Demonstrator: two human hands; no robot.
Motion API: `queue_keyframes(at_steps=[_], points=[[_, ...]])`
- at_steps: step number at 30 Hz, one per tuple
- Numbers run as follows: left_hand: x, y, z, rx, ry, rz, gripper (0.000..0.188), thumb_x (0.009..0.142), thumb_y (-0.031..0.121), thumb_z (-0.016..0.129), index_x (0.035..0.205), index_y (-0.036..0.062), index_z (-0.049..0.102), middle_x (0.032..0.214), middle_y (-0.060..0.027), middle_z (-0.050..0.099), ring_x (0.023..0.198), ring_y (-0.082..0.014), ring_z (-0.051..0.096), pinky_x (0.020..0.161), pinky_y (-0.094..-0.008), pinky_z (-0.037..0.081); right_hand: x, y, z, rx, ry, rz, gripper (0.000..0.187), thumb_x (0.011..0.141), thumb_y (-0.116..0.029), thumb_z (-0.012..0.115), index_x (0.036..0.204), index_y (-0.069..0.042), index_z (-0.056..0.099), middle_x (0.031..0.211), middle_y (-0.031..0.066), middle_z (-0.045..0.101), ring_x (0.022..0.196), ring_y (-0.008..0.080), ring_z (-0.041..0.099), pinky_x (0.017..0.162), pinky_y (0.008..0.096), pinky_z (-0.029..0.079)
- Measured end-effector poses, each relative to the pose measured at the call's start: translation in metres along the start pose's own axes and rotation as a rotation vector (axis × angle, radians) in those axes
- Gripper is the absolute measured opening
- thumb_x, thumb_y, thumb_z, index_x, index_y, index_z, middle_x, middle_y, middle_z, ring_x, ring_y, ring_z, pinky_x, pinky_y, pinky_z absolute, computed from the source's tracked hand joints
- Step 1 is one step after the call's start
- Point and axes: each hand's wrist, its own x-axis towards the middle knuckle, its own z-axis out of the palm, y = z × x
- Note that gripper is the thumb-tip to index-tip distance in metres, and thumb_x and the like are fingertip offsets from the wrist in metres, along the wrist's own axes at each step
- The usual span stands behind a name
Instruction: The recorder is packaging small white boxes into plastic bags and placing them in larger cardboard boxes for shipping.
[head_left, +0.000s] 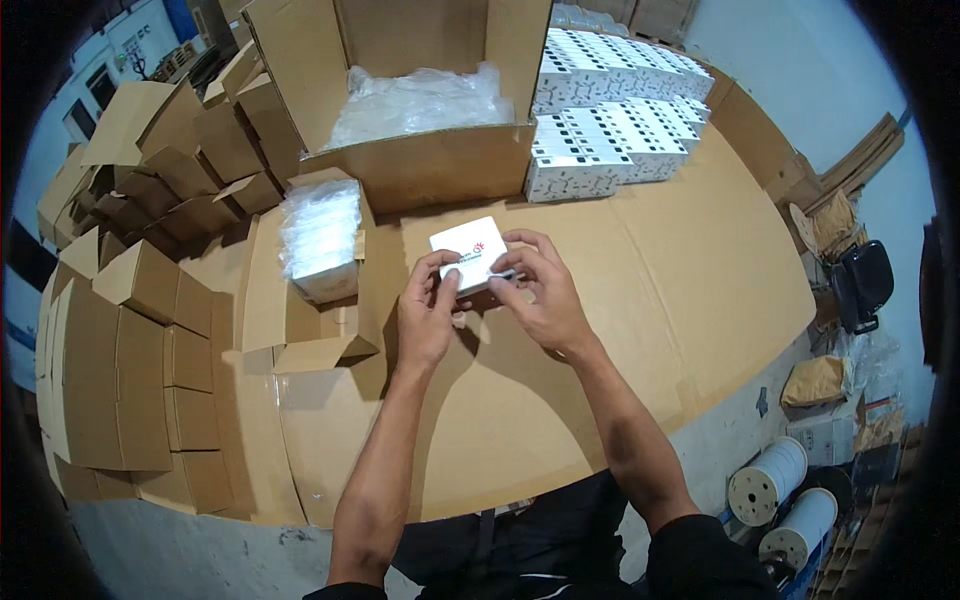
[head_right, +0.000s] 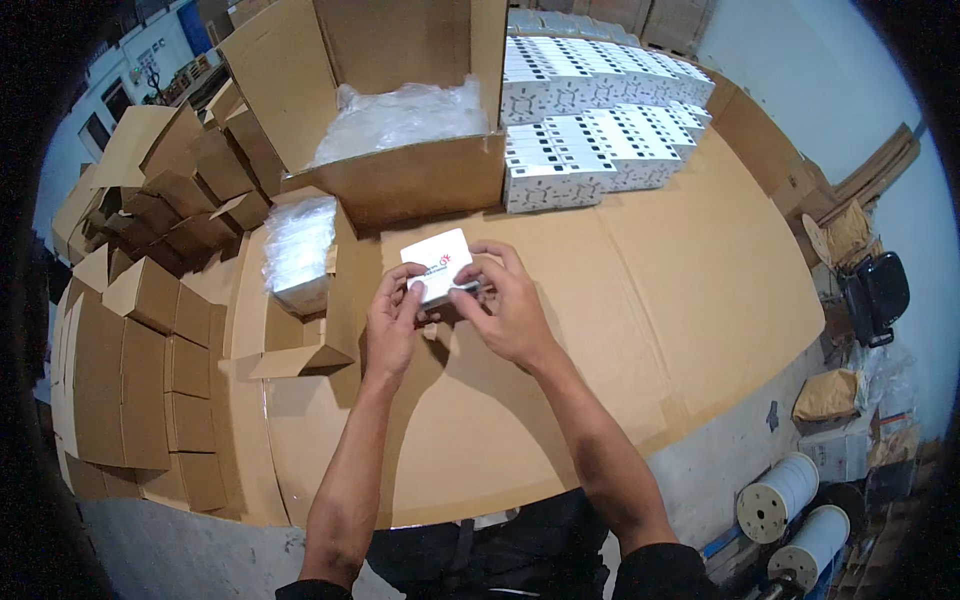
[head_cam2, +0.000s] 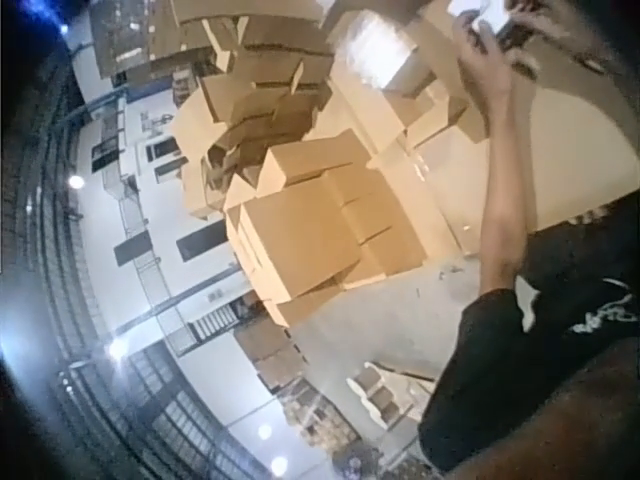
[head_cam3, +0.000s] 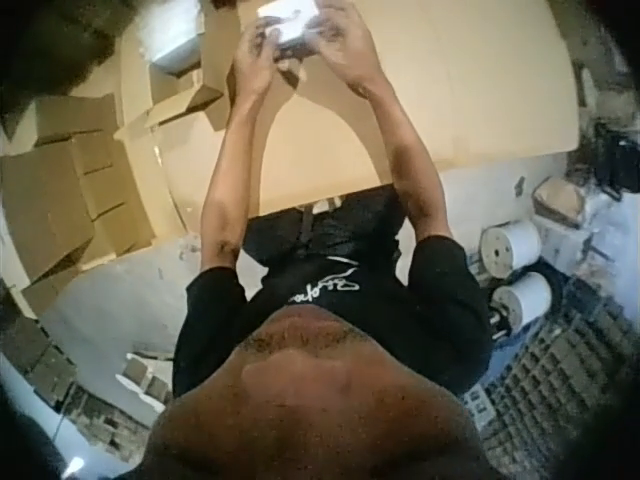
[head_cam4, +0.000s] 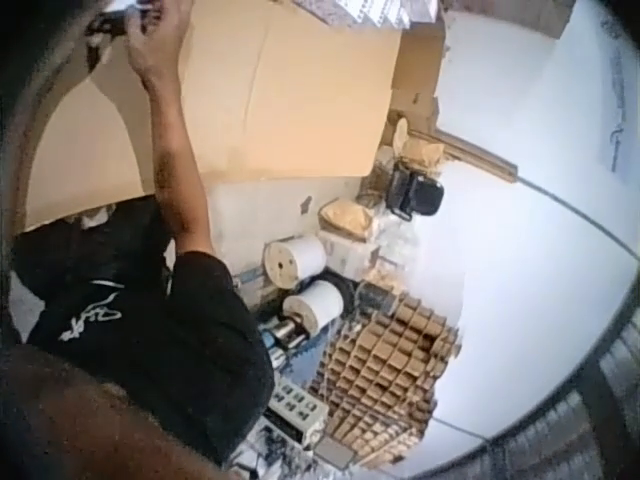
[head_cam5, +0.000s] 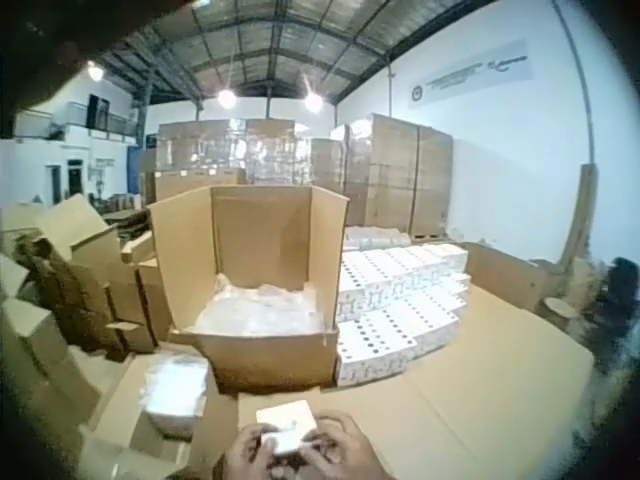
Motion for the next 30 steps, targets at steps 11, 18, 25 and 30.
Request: queue_keyframes(at_steps=[11, 18, 25, 30], points=[[0.007, 0.021, 0.003, 0.314, -0.070, 0.056, 0.076, 0.091, -0.012, 0.060, 0.154, 0.0132, 0.026, 0.110, -0.0161, 0.067, 0.108, -0.0194, 0.063, 0.093, -0.0323, 0.051, 0.004, 0.029, -0.007, 0.056, 0.048, 0.196, 0.043, 0.087, 0.003, 0.071, 0.122, -0.002, 0.048, 0.101, 0.0183, 0.072, 0.098, 0.0275, 0.072, 0.086, 0.0381, 0.057], [0.007, 0.016, -0.003, 0.293, -0.116, 0.030, 0.074, 0.090, -0.013, 0.059, 0.153, 0.0119, 0.028, 0.118, -0.0181, 0.065, 0.111, -0.0204, 0.062, 0.096, -0.0335, 0.051, 0.003, 0.022, -0.015, -0.086, -0.059, 0.224, 0.047, 0.086, 0.005, 0.068, 0.129, -0.003, 0.049, 0.110, 0.0200, 0.071, 0.108, 0.0339, 0.070, 0.091, 0.0418, 0.056], [0.007, 0.016, -0.002, 0.345, -0.123, 0.010, 0.075, 0.089, -0.012, 0.062, 0.152, 0.0106, 0.030, 0.124, -0.0178, 0.062, 0.116, -0.0223, 0.060, 0.101, -0.0353, 0.050, 0.002, 0.026, -0.016, -0.085, -0.097, 0.246, 0.049, 0.086, 0.004, 0.069, 0.130, -0.002, 0.049, 0.115, 0.0200, 0.070, 0.109, 0.0361, 0.069, 0.095, 0.0419, 0.055], [0.008, 0.016, -0.002, 0.361, -0.085, 0.101, 0.071, 0.093, 0.002, 0.065, 0.154, 0.0089, 0.029, 0.130, -0.0162, 0.058, 0.120, -0.0241, 0.057, 0.106, -0.0384, 0.045, 0.005, 0.024, -0.020, -0.109, -0.139, 0.214, 0.054, 0.083, 0.003, 0.066, 0.134, -0.001, 0.048, 0.127, 0.0221, 0.063, 0.121, 0.0372, 0.062, 0.103, 0.0452, 0.051]])
